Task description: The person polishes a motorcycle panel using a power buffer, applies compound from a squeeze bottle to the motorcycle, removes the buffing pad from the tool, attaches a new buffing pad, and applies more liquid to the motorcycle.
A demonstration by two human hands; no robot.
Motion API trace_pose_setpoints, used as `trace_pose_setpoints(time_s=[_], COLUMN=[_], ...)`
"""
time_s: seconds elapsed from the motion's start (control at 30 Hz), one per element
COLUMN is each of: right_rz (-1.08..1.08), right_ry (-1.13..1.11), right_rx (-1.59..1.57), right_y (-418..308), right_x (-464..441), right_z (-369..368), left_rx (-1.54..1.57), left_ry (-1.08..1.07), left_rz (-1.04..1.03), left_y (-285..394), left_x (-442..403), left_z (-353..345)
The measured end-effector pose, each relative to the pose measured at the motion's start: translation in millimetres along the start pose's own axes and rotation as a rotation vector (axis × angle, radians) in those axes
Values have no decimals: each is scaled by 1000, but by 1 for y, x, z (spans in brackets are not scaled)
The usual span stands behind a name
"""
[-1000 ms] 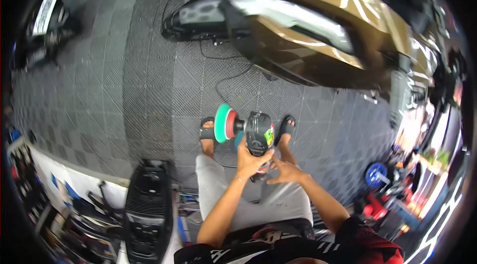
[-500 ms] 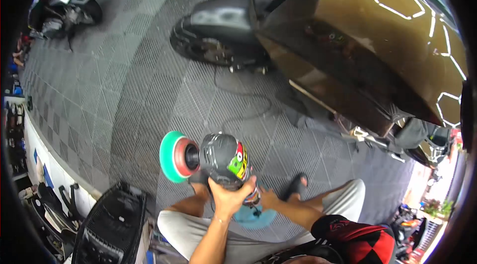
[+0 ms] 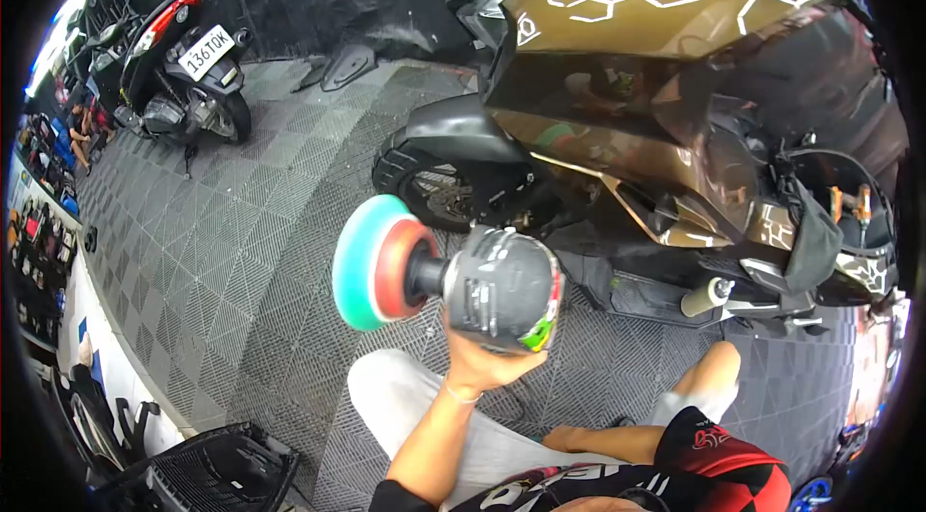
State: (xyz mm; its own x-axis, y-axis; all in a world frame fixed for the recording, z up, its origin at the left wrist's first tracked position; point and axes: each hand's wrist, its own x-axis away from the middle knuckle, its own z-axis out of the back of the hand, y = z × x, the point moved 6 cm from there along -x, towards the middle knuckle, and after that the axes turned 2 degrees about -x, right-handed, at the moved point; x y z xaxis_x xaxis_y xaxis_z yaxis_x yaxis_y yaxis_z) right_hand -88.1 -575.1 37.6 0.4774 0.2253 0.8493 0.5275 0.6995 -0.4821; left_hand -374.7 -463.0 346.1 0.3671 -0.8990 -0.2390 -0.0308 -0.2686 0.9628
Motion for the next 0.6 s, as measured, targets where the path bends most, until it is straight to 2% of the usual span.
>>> trace_pose_setpoints(time_s=[0.07, 0.1, 0.17, 0.2, 0.23, 0.3, 0.37, 0.43, 0.47, 0.5, 0.53, 0.57, 0.6], right_rz=[-106, -199, -345, -382, -242, 165, 474, 794, 898, 1011, 793, 912, 898], right_ry=[58, 109, 59, 251, 673, 1227, 1594, 1893, 1873, 1852, 1808, 1910, 1953], right_rx=[-55, -118, -55, -24, -165, -881, -912, -735, -785, -836, -874, -1050, -1274], right_y=[13, 23, 48, 63, 60, 33, -30, -86, -87, -89, -86, -49, -54], right_x=[7, 15, 33, 45, 81, 159, 248, 307, 308, 301, 287, 264, 258], right_z=[1, 2, 28, 51, 82, 126, 170, 192, 199, 202, 193, 180, 166], left_rx=[-85, -132, 465, 72, 120, 117, 163, 214, 312, 294, 127, -33, -116], left_ry=[48, 41, -9, 24, -27, 24, -20, -84, -195, -234, -230, -217, -234], left_rz=[-246, -372, 168, -337, -93, -434, -404, -290, -168, -230, -277, -332, -357], left_y=[-19, 2, 20, 43, 5, 81, 82, 89, 82, 76, 69, 65, 64], left_x=[7, 2, 1, -4, -4, -10, -10, 4, 14, 21, 31, 42, 51], left_z=[-4, -8, -28, -23, -27, -37, -54, -71, -85, -96, -107, -117, -122])
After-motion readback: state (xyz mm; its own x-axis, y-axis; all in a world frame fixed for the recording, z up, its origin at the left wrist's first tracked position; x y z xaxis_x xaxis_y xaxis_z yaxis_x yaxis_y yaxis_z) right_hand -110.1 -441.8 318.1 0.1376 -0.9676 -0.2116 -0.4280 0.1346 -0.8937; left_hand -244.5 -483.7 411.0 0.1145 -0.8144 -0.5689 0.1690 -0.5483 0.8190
